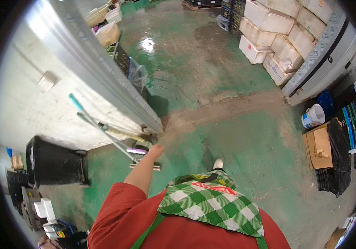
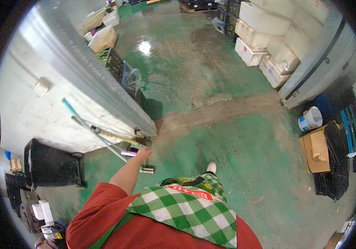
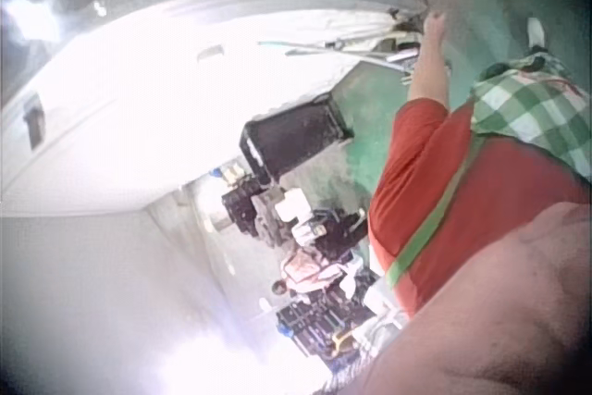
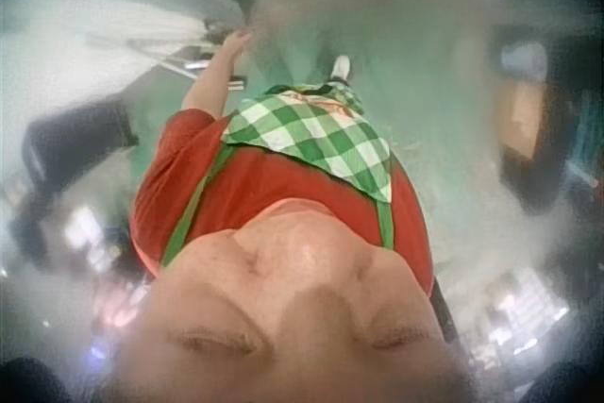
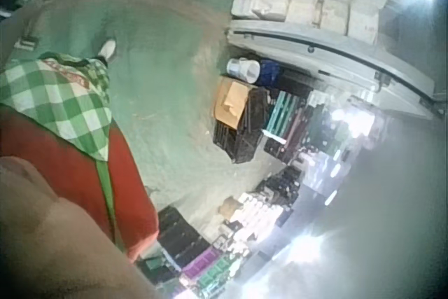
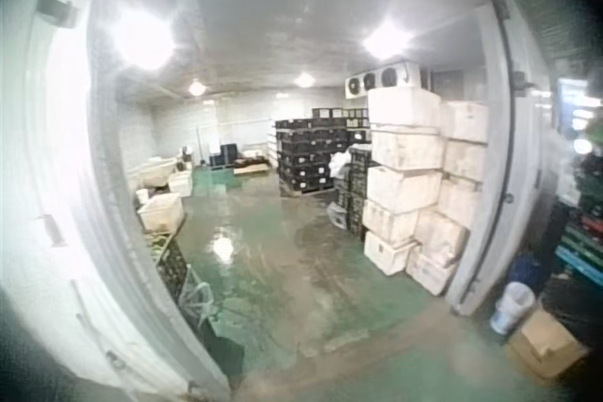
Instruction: The person places red, green, and yellow bell peppers into mesh bags, ties the bags, and sets them on a digital scale. They then sort additional peppers into white bins and move a hand truck loaded with crates of peppers across the floor.
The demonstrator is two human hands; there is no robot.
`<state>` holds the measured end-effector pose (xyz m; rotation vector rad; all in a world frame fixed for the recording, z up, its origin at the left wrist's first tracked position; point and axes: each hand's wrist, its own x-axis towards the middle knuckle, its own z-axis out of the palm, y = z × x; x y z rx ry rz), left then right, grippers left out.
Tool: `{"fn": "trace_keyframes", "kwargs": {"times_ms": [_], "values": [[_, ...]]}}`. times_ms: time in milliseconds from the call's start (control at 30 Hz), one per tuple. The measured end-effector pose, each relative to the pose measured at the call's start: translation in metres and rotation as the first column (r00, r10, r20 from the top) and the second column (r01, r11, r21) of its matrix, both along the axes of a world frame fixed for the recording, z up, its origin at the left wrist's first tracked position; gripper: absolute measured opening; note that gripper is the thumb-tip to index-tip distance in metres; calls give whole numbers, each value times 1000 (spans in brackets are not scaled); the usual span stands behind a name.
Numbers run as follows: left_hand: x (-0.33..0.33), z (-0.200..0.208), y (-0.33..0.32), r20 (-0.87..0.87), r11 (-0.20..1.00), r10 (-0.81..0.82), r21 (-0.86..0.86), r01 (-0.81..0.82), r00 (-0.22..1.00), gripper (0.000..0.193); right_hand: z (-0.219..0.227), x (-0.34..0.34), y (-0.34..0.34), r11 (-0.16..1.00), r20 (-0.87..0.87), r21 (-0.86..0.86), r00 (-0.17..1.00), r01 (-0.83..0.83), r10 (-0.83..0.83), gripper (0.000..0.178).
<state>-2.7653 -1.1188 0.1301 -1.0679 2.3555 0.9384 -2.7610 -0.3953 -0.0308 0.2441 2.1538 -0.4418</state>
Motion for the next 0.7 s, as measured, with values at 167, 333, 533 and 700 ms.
{"fn": "trace_keyframes", "kwargs": {"times_ms": [167, 333, 533, 700], "values": [[-190, 11, 18, -388, 834, 339, 545, -83, 857, 40, 3, -119, -69, 994, 30, -61, 995, -90, 92, 25], [-182, -54, -28, -206, 967, 21, 254, 32, 978, 49, -5, -308, -118, 761, -220, 6, 741, -649, 634, 28], [-69, -16, -90, 272, 717, 635, 139, -683, 723, 32, 103, -675, -364, 995, -499, -19, 863, -102, 79, 33], [-25, -128, -150, 452, 448, 739, 225, -865, 500, 35, 159, -835, -538, 821, -568, -542, 798, -179, -201, 30]]}}
